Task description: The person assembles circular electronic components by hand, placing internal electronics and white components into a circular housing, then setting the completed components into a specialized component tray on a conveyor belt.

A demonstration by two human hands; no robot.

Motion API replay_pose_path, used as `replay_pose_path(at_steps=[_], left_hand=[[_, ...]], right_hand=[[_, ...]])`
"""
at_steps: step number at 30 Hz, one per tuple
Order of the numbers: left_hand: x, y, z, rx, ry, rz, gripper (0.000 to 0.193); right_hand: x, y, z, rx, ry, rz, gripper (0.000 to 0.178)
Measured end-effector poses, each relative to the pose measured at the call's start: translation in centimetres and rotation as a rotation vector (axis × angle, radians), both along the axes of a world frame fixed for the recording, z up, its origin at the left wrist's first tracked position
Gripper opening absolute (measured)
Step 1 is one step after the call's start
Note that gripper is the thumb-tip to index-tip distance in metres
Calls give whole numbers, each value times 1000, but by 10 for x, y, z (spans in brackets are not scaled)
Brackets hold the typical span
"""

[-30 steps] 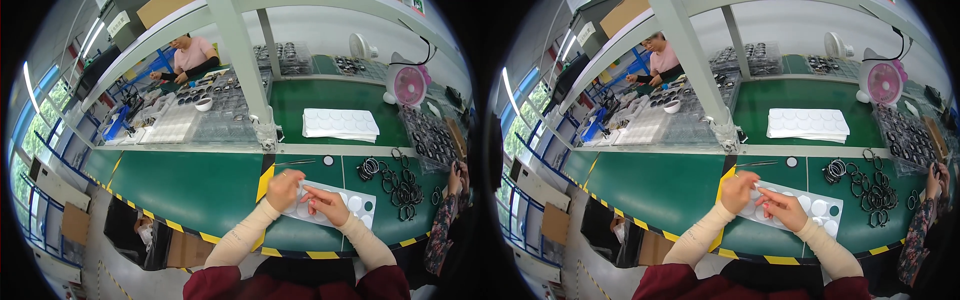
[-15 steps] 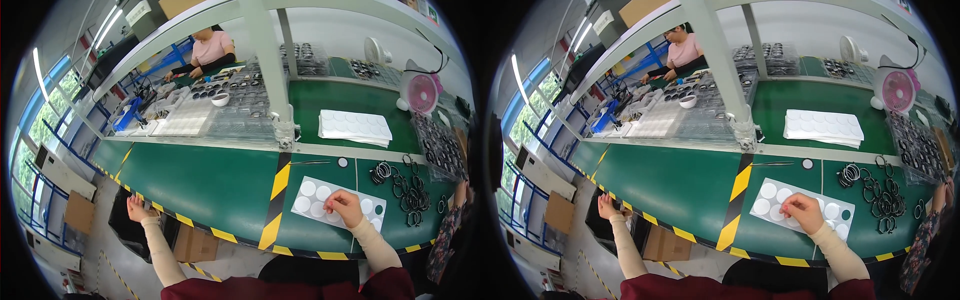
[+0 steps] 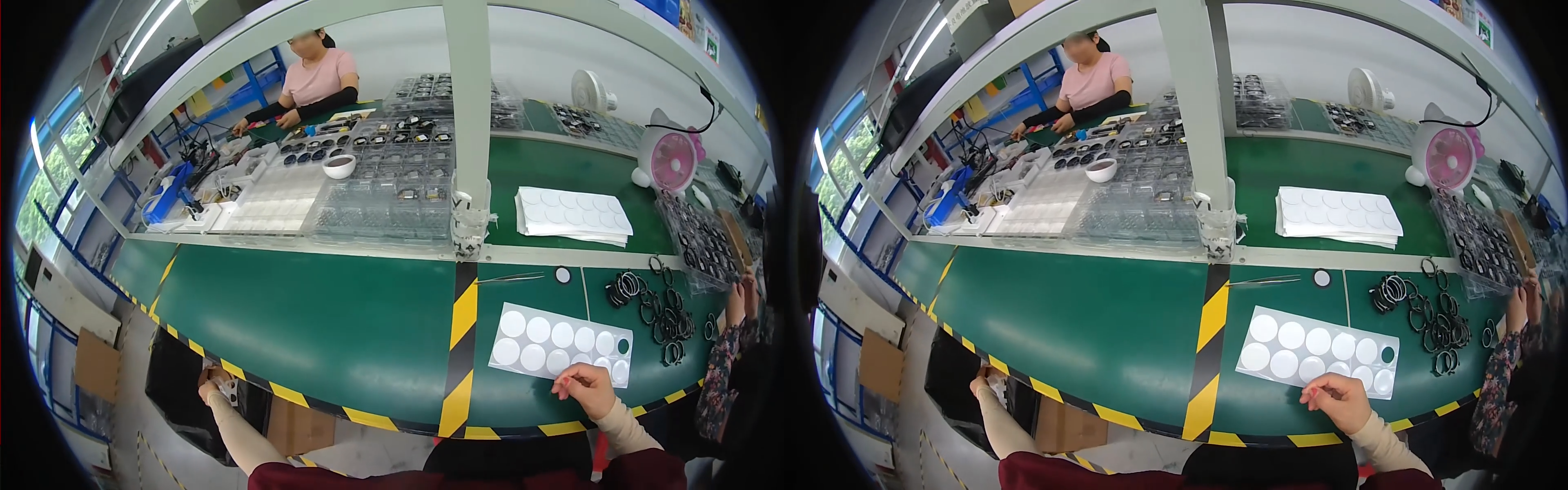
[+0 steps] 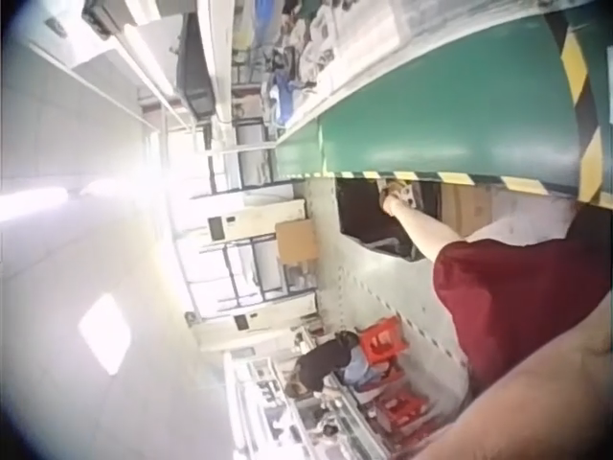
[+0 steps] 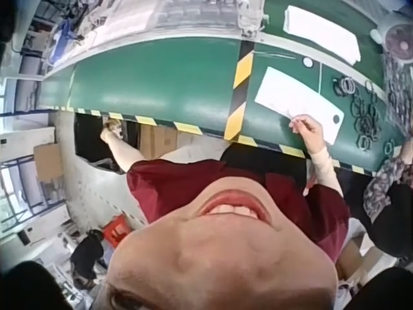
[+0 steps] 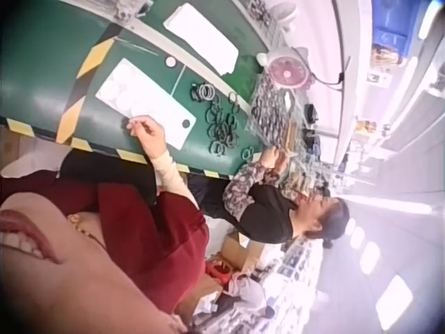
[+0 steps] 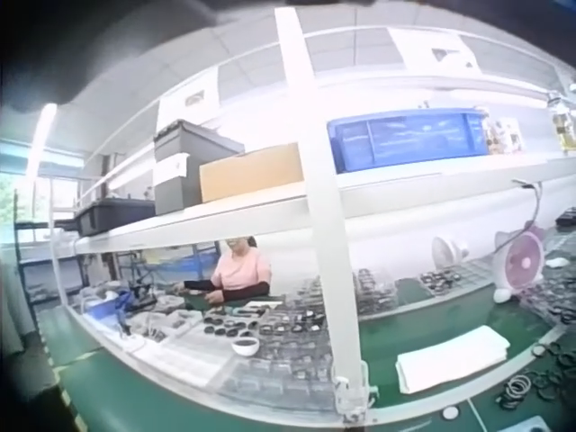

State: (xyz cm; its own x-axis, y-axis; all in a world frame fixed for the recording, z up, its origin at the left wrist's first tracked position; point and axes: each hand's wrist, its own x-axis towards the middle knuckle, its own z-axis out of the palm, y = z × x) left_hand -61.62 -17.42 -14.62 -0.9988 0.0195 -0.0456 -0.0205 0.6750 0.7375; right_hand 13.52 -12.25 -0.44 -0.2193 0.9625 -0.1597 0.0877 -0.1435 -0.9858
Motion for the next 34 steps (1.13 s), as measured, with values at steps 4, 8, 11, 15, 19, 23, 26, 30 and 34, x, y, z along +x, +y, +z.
replay_pose_path(at_steps=[4, 8, 11, 15, 19, 23, 26, 30, 34], left_hand=[[66, -1, 67, -199, 47, 150, 39], [25, -20, 32, -35, -4, 53, 41], [1, -24, 11, 83, -49, -31, 42], [-26, -42, -8, 241, -87, -134, 43], [-47, -68, -4, 383, -92, -233, 45], [44, -22, 33, 200, -6, -203, 44], [68, -21, 62, -6, 14, 15, 23], [118, -14, 109, -27, -87, 108, 22], [162, -5, 151, 75, -248, 142, 30]], right_hand=[[-4, 2, 3, 9, -1, 42, 15], [-6, 1, 5, 40, -6, 95, 20], [-2, -3, 7, 53, -65, 87, 19], [7, -8, 7, 47, -54, 63, 18], [15, -11, 5, 21, -19, 78, 21], [17, -15, 5, 8, -82, 9, 20], [18, -13, 5, -14, -83, 3, 20], [15, -9, 5, -19, -86, -6, 19], [9, -5, 5, -32, -97, 5, 18]])
